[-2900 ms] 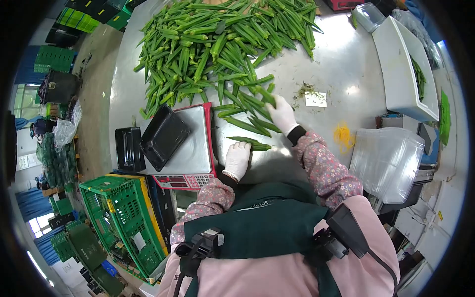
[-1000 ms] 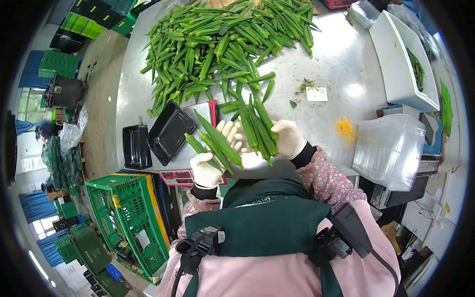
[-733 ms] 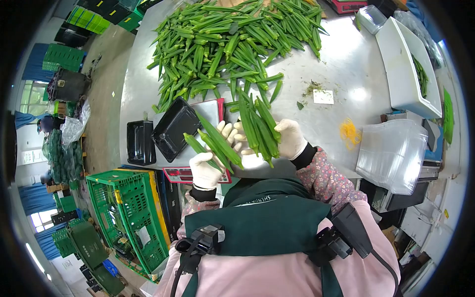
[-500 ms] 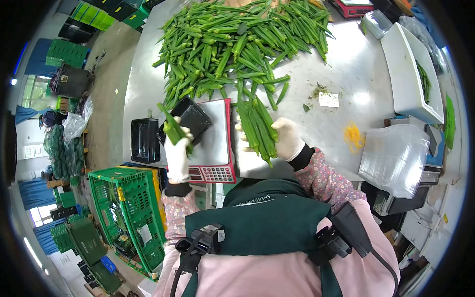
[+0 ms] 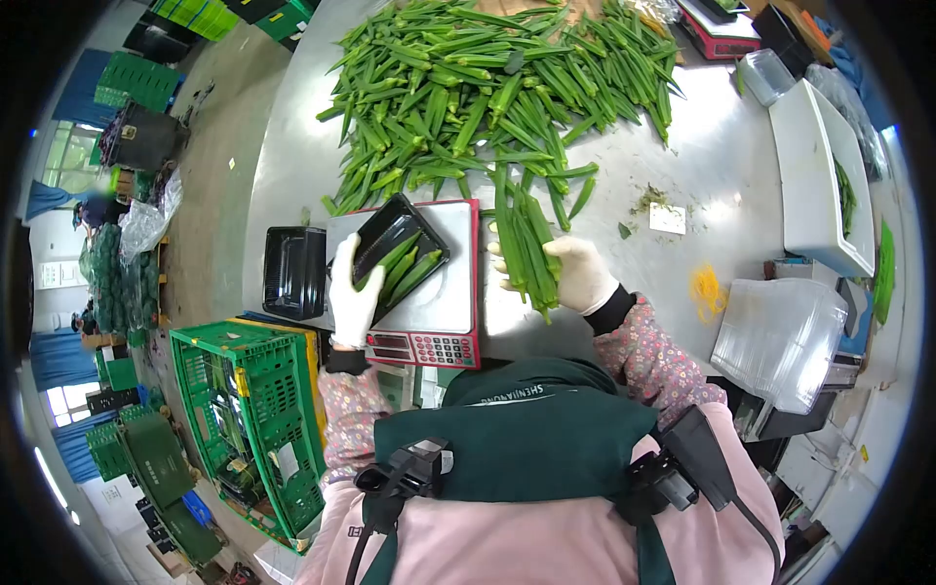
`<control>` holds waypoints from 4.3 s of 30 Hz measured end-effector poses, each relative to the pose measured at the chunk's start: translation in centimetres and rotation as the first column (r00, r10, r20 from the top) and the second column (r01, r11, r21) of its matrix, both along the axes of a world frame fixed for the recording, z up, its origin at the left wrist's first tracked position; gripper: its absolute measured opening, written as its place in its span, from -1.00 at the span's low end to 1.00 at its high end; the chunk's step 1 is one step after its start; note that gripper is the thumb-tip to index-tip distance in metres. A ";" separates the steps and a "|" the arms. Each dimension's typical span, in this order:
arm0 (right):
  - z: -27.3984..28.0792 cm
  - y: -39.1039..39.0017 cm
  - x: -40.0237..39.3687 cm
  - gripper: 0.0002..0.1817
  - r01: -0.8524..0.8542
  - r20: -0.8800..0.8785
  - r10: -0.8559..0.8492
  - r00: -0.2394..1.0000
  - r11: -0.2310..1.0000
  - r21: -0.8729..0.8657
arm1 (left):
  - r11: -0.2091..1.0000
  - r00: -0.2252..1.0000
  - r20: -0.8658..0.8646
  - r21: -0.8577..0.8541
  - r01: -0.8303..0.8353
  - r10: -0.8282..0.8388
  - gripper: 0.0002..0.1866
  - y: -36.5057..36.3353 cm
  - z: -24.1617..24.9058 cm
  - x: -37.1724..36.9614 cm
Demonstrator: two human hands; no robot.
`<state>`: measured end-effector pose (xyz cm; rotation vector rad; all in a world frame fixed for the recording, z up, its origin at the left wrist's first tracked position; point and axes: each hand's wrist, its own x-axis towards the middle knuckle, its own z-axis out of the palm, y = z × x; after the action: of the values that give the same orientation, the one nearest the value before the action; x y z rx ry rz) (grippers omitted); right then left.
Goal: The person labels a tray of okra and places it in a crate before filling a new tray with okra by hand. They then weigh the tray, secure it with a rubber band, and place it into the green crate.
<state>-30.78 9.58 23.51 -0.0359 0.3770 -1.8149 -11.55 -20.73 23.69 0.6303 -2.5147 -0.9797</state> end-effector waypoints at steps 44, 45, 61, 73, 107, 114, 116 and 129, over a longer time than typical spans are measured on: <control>-7.8 -3.0 4.0 -0.78 0.715 -0.943 0.326 0.066 0.644 0.273 | 0.920 0.977 0.085 -0.361 -0.151 0.194 -0.30 2.3 -0.9 2.9; -8.1 -2.6 3.9 -0.77 0.732 -0.923 0.384 0.000 0.629 0.262 | 0.903 0.980 0.111 -0.415 -0.107 0.167 -0.30 2.4 -1.0 2.0; -11.6 -4.7 -2.7 -0.62 0.800 -0.548 0.652 -0.524 0.598 -0.052 | 0.889 0.970 0.082 -0.424 -0.173 0.228 -0.36 3.0 -3.1 2.4; -11.5 9.9 -8.1 -0.69 0.812 -0.825 0.363 0.433 0.241 0.532 | 0.872 0.941 -0.114 -0.352 -0.339 0.320 -0.58 3.6 -0.9 6.2; -10.8 -1.0 -8.6 0.11 0.906 -0.530 0.815 0.234 0.015 0.422 | 0.858 0.928 -0.006 -0.378 -0.347 0.372 -0.62 4.8 -2.0 9.5; -11.3 -4.8 -8.2 -0.06 0.915 -0.333 0.933 0.138 0.009 0.403 | 0.832 0.911 -0.074 -0.382 -0.402 0.406 -0.65 3.3 -0.9 10.0; -11.7 -4.4 -7.8 -0.19 0.921 -0.335 0.937 0.097 0.043 0.388 | 0.813 0.900 -0.086 -0.399 -0.424 0.428 -0.66 3.2 -1.1 11.2; -8.0 3.2 -2.7 -0.47 0.309 -0.117 -0.287 0.951 0.841 0.444 | 0.803 0.846 -0.055 -0.290 -0.521 0.530 -0.66 4.4 -3.6 16.1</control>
<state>-33.43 12.79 15.48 0.3292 0.8794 -1.9882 4.59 -16.31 20.10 1.1640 -2.2368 -0.3814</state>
